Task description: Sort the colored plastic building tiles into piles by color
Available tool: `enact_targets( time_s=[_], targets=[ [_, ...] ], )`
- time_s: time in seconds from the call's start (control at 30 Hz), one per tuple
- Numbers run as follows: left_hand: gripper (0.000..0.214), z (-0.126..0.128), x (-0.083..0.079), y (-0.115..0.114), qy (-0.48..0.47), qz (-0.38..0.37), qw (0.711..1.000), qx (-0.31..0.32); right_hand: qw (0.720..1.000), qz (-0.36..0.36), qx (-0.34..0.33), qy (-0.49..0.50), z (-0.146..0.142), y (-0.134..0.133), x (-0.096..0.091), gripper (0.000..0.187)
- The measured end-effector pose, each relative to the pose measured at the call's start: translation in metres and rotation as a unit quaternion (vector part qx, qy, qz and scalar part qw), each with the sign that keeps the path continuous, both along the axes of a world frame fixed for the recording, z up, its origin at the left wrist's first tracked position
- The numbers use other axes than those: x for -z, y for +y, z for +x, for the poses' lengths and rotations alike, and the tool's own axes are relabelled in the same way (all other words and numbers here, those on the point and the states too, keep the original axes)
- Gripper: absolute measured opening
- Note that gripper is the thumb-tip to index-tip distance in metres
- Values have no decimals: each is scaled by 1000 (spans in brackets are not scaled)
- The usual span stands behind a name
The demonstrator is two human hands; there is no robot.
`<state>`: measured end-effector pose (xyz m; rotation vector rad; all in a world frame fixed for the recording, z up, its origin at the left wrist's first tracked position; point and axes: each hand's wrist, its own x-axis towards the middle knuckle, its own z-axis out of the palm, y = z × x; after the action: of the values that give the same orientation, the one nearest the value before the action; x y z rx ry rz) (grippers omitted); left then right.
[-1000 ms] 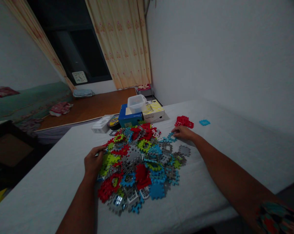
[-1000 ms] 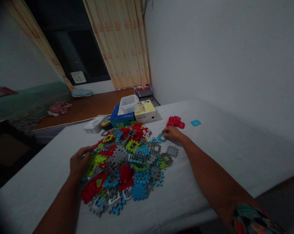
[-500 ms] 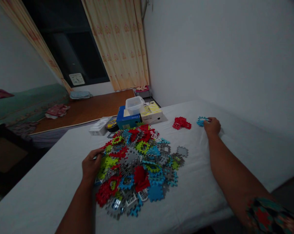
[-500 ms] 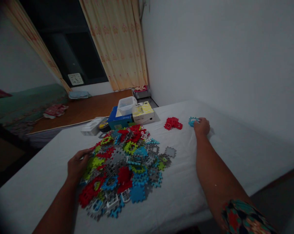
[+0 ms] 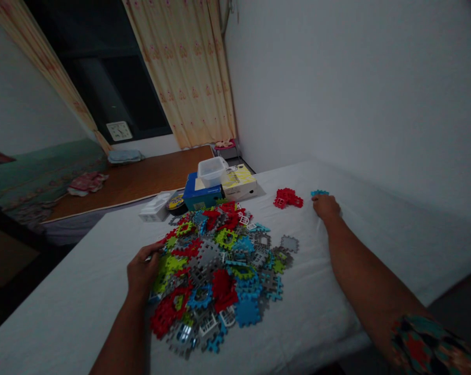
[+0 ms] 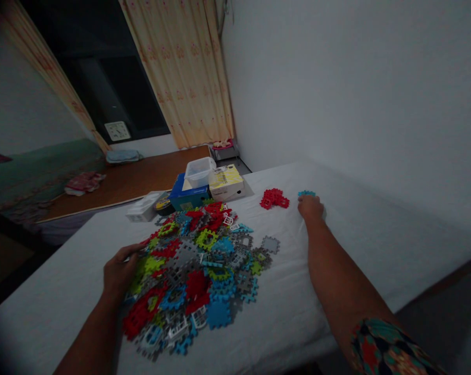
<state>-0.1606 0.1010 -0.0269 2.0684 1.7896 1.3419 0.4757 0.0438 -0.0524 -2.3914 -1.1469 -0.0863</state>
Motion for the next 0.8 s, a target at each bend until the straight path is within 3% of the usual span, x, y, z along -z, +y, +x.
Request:
enact_targets(
  time_s=[0.17, 0.3, 0.33, 0.4, 0.5, 0.57, 0.63, 0.8],
  targets=[
    [28, -2, 2, 1, -2, -7, 1000, 3, 1000, -11, 26, -3, -2, 0, 3, 49],
    [29, 1, -1, -2, -3, -6, 1000, 11, 999, 37, 31, -3, -15, 2, -10, 43],
    [29, 2, -2, -3, -1, -5, 1000, 12, 998, 64, -3, 4, -21, 3, -15, 40],
    [29, 4, -4, -4, 3, -5, 1000, 14, 983, 103, -145, 51, -41, 8, -27, 34],
    [29, 5, -5, -6, 8, -4, 1000, 15, 900, 54, -400, 166, -82, 15, -39, 32],
    [30, 5, -6, -6, 7, -6, 1000, 14, 847, 6, -495, 195, -111, 16, -42, 33],
    [30, 5, -6, -7, 8, -10, 1000, 16, 832, -15, -527, 174, -135, 14, -41, 35],
    [29, 6, -8, -7, 11, -9, 1000, 18, 845, -43, -524, 96, -161, 10, -37, 50]
  ],
)
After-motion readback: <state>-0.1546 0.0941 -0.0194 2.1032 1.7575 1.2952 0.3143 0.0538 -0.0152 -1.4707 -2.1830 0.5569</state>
